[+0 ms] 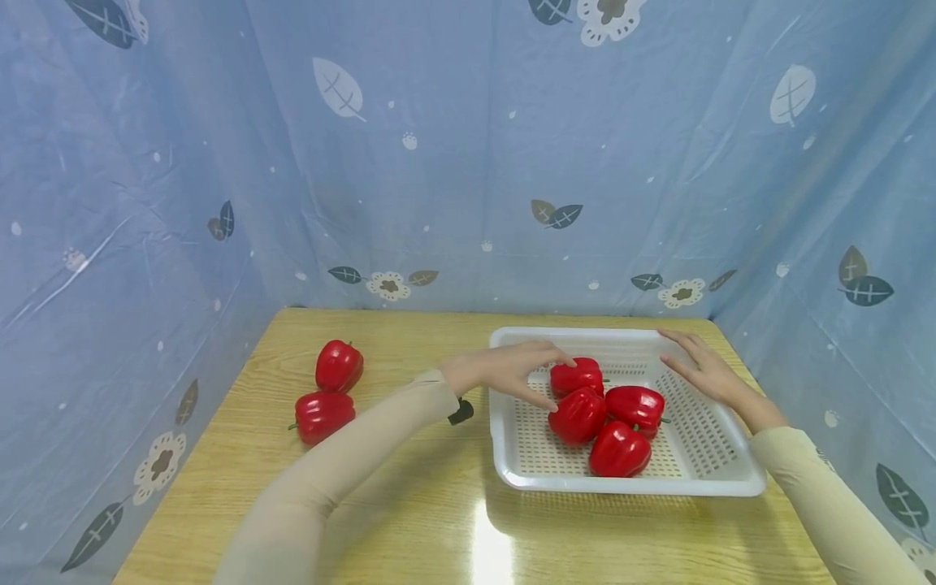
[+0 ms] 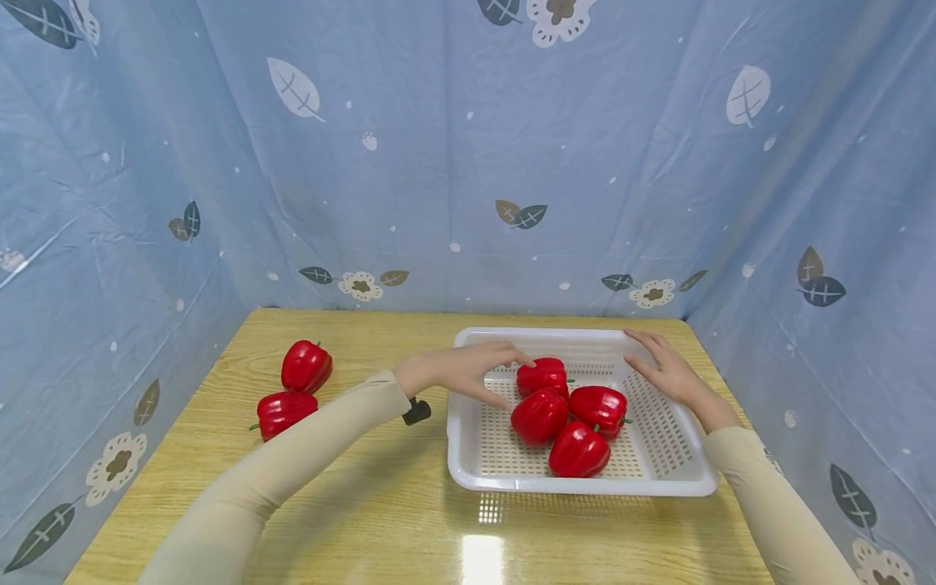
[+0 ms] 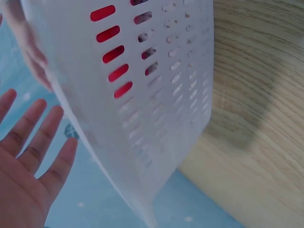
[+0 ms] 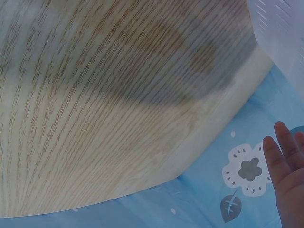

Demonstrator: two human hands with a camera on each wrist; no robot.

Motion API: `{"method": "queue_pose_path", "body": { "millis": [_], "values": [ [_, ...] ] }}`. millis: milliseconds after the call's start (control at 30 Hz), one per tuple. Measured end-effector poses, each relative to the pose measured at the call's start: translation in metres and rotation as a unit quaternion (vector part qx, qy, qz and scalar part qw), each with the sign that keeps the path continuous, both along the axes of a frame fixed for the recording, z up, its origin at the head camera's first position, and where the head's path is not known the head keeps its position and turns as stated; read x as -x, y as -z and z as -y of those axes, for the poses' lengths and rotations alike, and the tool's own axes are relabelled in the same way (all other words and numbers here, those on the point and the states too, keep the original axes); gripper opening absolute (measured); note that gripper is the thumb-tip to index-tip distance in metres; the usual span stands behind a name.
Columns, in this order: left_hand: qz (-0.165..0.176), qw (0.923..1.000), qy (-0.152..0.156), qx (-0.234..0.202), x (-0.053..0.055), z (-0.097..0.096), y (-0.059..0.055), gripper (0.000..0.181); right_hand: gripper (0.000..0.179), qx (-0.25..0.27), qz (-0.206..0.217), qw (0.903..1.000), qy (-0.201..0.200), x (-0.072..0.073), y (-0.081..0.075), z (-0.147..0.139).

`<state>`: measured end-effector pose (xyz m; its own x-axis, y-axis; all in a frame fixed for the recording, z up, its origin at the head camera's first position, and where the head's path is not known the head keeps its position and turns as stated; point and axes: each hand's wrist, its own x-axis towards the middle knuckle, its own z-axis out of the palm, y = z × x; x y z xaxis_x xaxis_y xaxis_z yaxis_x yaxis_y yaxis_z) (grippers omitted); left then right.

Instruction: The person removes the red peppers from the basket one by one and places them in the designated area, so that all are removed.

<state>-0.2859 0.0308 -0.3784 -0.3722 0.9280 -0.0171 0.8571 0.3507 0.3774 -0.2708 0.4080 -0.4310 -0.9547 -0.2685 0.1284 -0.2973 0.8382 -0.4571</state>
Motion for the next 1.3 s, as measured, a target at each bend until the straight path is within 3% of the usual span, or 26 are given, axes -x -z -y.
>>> {"method": "queue_pose_path", "body": {
  "millis": [367,567,1000,1300],
  "values": [
    [0.027,0.9992,0.029,0.009,0.005,-0.026,-0.008,0.071,0.057,0.006,-0.011,0.9999,-0.003,-0.002,-0.002,0.001],
    [0.036,0.9988,0.021,0.026,0.003,-0.039,-0.012,0.072,0.057,0.008,-0.012,0.9999,-0.004,-0.002,-0.001,-0.001],
    [0.084,0.9952,0.001,0.049,0.003,-0.065,-0.004,0.075,0.057,0.000,-0.003,1.0000,0.002,-0.003,-0.003,-0.001],
    [0.103,0.9911,-0.011,0.085,-0.003,-0.072,0.008,0.076,0.058,0.002,-0.001,1.0000,0.004,-0.002,-0.002,0.001]
  ]
}}
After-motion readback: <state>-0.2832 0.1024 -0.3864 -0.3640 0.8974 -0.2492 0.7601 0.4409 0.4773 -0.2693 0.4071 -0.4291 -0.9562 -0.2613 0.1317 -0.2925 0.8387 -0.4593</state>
